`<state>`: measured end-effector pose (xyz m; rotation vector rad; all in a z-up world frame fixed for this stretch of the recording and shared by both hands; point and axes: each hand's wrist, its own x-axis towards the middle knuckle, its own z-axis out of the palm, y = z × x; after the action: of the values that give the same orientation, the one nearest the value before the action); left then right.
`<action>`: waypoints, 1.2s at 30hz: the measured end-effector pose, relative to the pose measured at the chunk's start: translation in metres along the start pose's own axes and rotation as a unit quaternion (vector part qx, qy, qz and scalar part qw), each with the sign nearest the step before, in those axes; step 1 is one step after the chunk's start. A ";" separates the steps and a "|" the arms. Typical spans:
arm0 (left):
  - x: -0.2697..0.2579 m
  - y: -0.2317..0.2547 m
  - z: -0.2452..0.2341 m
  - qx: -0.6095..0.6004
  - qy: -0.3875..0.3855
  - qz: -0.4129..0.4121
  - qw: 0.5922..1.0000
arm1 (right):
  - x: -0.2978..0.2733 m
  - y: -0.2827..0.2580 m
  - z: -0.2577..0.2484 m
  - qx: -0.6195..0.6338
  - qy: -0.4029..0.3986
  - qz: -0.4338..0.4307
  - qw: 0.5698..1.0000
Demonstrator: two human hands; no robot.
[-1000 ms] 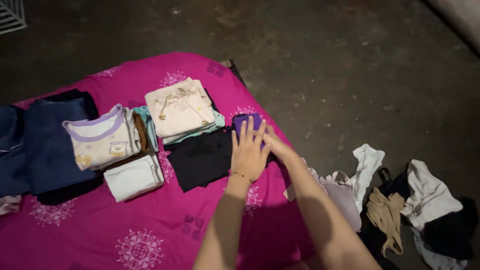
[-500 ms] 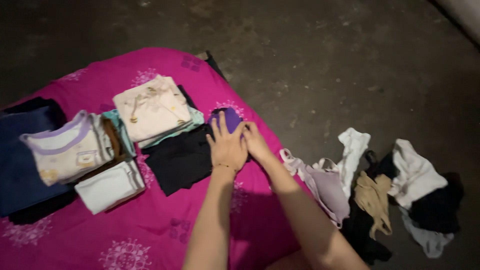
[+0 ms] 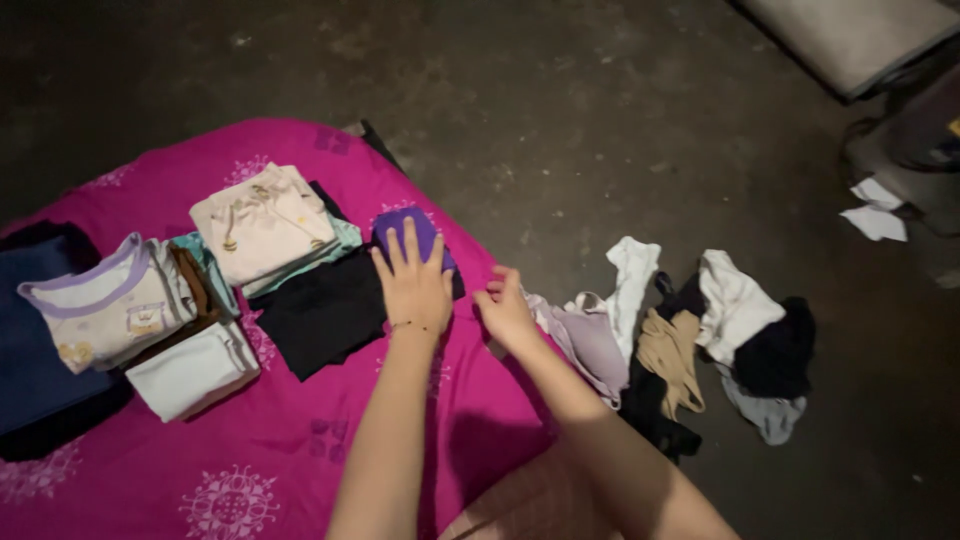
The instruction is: Folding various items of clothing including underwear and children's pajamas on a bed.
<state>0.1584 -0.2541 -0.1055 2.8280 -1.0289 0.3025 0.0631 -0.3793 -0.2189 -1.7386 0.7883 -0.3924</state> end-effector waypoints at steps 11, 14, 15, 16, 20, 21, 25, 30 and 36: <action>-0.012 -0.006 -0.021 -0.018 0.062 0.009 0.998 | -0.006 0.040 -0.153 -0.262 0.252 -0.026 0.931; -0.014 -0.014 -0.022 -0.066 0.100 -0.021 0.993 | 0.018 0.067 -0.177 -0.324 0.226 0.096 0.914; -0.016 -0.015 -0.021 -0.101 0.125 -0.038 0.986 | 0.025 0.074 -0.186 -0.343 0.177 0.174 0.906; -0.019 -0.017 -0.027 -0.100 0.124 -0.040 0.986 | 0.033 0.096 -0.189 -0.344 0.176 0.174 0.906; -0.036 -0.027 -0.042 -0.185 0.169 -0.122 0.960 | 0.051 0.148 -0.201 -0.366 0.133 0.213 0.896; -0.041 -0.032 -0.044 -0.196 0.192 -0.142 0.951 | 0.053 0.152 -0.203 -0.347 0.165 0.203 0.901; -0.078 -0.047 -0.033 -0.238 0.205 -0.175 0.933 | 0.046 0.114 -0.214 -0.159 0.315 0.074 0.933; -0.116 -0.052 -0.037 -0.255 0.210 -0.207 0.921 | 0.076 0.089 -0.236 0.026 0.470 -0.171 0.865; -0.127 -0.043 -0.036 -0.304 0.208 -0.229 0.901 | 0.062 -0.018 -0.178 -0.341 -0.158 0.127 0.918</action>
<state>0.0857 -0.1359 -0.1009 2.1958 -0.2754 0.4175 0.0027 -0.5469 -0.1542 -2.2231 0.9608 0.3881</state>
